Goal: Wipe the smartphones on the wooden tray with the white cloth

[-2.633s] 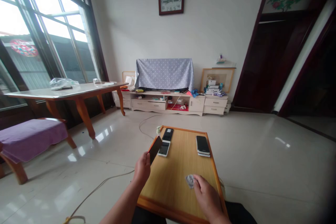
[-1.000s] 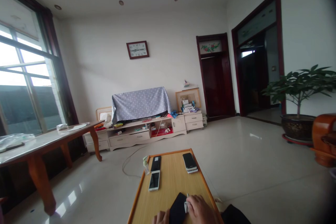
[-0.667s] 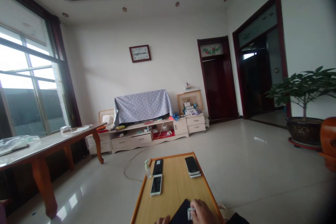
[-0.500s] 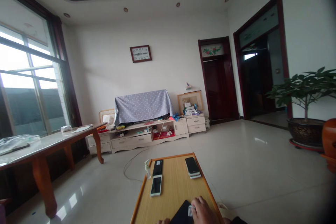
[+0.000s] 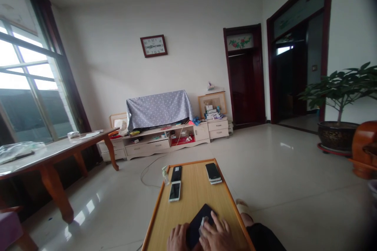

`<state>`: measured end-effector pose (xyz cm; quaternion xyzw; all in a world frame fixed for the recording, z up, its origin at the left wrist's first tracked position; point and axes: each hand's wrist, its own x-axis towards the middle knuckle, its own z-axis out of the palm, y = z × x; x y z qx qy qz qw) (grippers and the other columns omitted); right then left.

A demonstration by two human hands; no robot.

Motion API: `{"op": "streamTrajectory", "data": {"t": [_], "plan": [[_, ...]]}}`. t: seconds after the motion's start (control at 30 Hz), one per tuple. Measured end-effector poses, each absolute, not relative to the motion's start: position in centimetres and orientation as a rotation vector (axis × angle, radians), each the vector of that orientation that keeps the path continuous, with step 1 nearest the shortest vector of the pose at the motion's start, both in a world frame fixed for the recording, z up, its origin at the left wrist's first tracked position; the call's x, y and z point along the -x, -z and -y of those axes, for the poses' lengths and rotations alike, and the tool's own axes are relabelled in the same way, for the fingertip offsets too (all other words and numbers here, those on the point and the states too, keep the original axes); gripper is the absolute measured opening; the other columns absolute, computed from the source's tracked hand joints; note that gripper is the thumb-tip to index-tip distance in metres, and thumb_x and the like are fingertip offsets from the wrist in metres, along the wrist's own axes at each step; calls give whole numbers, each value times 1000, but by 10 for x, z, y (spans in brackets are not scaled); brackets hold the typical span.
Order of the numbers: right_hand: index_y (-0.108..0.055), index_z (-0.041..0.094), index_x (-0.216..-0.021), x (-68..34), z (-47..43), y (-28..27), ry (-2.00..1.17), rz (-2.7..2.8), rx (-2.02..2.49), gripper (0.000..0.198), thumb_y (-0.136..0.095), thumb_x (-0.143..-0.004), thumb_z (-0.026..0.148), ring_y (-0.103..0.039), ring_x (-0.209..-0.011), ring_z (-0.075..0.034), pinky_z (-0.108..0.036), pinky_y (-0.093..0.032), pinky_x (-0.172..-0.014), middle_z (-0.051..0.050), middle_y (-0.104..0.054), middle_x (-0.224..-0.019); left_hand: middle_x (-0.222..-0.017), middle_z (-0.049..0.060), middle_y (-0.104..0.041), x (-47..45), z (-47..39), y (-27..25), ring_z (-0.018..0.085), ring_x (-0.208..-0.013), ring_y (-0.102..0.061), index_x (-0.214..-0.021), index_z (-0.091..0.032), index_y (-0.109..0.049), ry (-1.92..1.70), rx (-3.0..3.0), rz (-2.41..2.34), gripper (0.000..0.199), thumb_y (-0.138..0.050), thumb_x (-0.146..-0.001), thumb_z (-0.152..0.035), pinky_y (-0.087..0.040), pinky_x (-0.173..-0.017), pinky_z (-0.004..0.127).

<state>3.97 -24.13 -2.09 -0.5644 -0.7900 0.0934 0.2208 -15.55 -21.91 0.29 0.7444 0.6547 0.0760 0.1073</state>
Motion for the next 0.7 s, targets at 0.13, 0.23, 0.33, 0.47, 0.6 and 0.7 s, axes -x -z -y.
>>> {"op": "streamTrajectory", "data": {"t": [0.13, 0.23, 0.33, 0.47, 0.6, 0.7], "plan": [[-57, 40, -139, -61, 240, 7, -212, 2052, 1707, 53, -28, -100, 62, -30, -146, -41, -69, -21, -115, 2, -52, -148, -132, 7, -62, 153, 224, -6, 28, -125, -52, -134, -26, -57, -227, -2201, -1915, 68, -60, -72, -54, -39, -102, 33], [-55, 38, -141, -61, 238, 14, -193, 2041, 1713, 55, -28, -100, 63, -31, -145, -40, -66, -24, -116, 1, -50, -150, -133, 8, -62, 153, 225, -5, 27, -125, -51, -133, -24, -57, -274, -2212, -1903, 67, -59, -72, -53, -38, -103, 33], [-55, 38, -141, -59, 236, 21, -160, 2006, 1719, 54, -29, -100, 61, -32, -146, -39, -63, -29, -115, 1, -50, -151, -138, 8, -58, 155, 223, -4, 27, -128, -49, -135, -23, -55, -297, -2230, -1878, 71, -62, -70, -50, -37, -106, 32], [-57, 37, -140, -62, 235, 20, -161, 1995, 1732, 53, -32, -100, 60, -34, -144, -39, -61, -34, -113, 0, -51, -149, -139, 10, -57, 157, 217, -5, 28, -131, -47, -139, -21, -51, -180, -2171, -1901, 81, -64, -65, -50, -36, -108, 33], [-58, 38, -139, -64, 234, 20, -164, 1981, 1734, 50, -35, -99, 59, -36, -143, -39, -61, -35, -112, 0, -51, -149, -140, 7, -57, 158, 217, -10, 29, -133, -46, -138, -26, -52, -129, -2185, -1918, 80, -65, -63, -50, -36, -106, 35], [-57, 37, -140, -63, 234, 24, -164, 1966, 1716, 51, -34, -100, 59, -34, -144, -38, -60, -34, -113, -1, -50, -151, -141, 7, -56, 158, 221, -11, 30, -133, -46, -139, -27, -51, -123, -2191, -1937, 80, -63, -65, -53, -37, -105, 35]]}}
